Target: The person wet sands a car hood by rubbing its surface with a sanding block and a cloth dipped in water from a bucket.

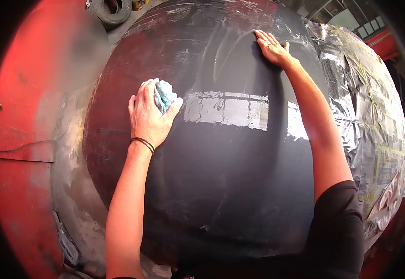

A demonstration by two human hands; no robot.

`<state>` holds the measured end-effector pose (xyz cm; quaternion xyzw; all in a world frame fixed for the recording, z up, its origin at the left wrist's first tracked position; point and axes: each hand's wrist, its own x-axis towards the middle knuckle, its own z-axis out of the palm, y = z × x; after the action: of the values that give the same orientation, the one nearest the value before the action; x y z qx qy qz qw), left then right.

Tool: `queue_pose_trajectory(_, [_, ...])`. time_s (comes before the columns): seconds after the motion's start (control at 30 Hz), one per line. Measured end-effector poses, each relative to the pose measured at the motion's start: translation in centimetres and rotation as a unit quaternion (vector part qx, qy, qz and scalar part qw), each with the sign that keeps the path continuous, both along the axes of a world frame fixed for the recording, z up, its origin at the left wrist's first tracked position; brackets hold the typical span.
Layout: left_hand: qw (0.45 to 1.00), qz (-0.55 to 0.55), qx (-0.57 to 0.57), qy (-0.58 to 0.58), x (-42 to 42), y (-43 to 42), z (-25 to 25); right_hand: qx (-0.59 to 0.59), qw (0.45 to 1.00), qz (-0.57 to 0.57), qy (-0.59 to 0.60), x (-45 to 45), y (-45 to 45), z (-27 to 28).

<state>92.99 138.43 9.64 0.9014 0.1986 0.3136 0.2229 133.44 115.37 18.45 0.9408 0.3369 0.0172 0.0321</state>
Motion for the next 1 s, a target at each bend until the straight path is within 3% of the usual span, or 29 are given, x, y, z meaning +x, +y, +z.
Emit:
queue_pose_trajectory(0.1, [1.000,-0.004,-0.011,-0.002,-0.2,0.0,0.0,-0.027,0.999,0.041,0.003,-4.8,-0.6,0.5])
queue_pose_trajectory(0.2, [1.000,0.001,-0.007,-0.012,-0.1,0.1,-0.5,-0.030,0.977,0.204,0.051,-21.1,-7.2,1.7])
queue_pose_trajectory(0.27, [1.000,0.009,0.000,0.005,-0.1,-0.1,-0.3,-0.054,0.965,0.227,0.119,-25.3,-10.6,3.2])
queue_pose_trajectory(0.33, [1.000,0.003,0.004,0.002,-0.1,0.1,-0.4,-0.052,0.981,0.169,0.079,-19.9,-11.5,3.1])
queue_pose_trajectory(0.43, [1.000,-0.006,-0.004,-0.002,0.1,0.2,0.1,-0.039,0.999,0.032,0.012,-2.5,-11.3,1.4])
queue_pose_trajectory(0.5, [1.000,-0.015,-0.018,0.003,-0.2,0.2,0.0,-0.009,1.000,-0.019,0.010,0.5,-9.5,0.9])
queue_pose_trajectory(0.6, [1.000,-0.010,-0.009,0.005,-0.2,0.2,0.0,0.028,0.999,0.042,0.014,-7.6,-10.7,0.7])
queue_pose_trajectory(0.67, [1.000,-0.008,-0.022,0.018,-0.2,0.1,0.0,0.003,0.990,0.135,0.041,-19.4,-12.9,1.9])
queue_pose_trajectory(0.73, [0.999,-0.009,-0.029,0.020,-0.2,0.1,0.1,-0.024,0.976,0.194,0.092,-25.6,-16.0,2.9])
queue_pose_trajectory(0.8, [0.999,-0.018,-0.035,0.014,-0.1,0.1,0.3,-0.023,0.982,0.161,0.099,-21.9,-16.9,3.6])
queue_pose_trajectory(0.87, [0.998,-0.029,-0.056,0.005,-0.1,0.0,0.4,-0.004,0.996,0.091,0.010,-12.4,-16.9,2.4])
queue_pose_trajectory(0.97, [0.998,-0.037,-0.042,-0.008,-0.2,-0.2,0.8,-0.009,0.999,-0.051,0.002,2.7,-16.7,0.8])
queue_pose_trajectory(1.0, [0.998,-0.037,-0.046,-0.007,-0.1,-0.2,0.7,-0.001,0.997,-0.071,0.004,2.1,-16.1,1.3])
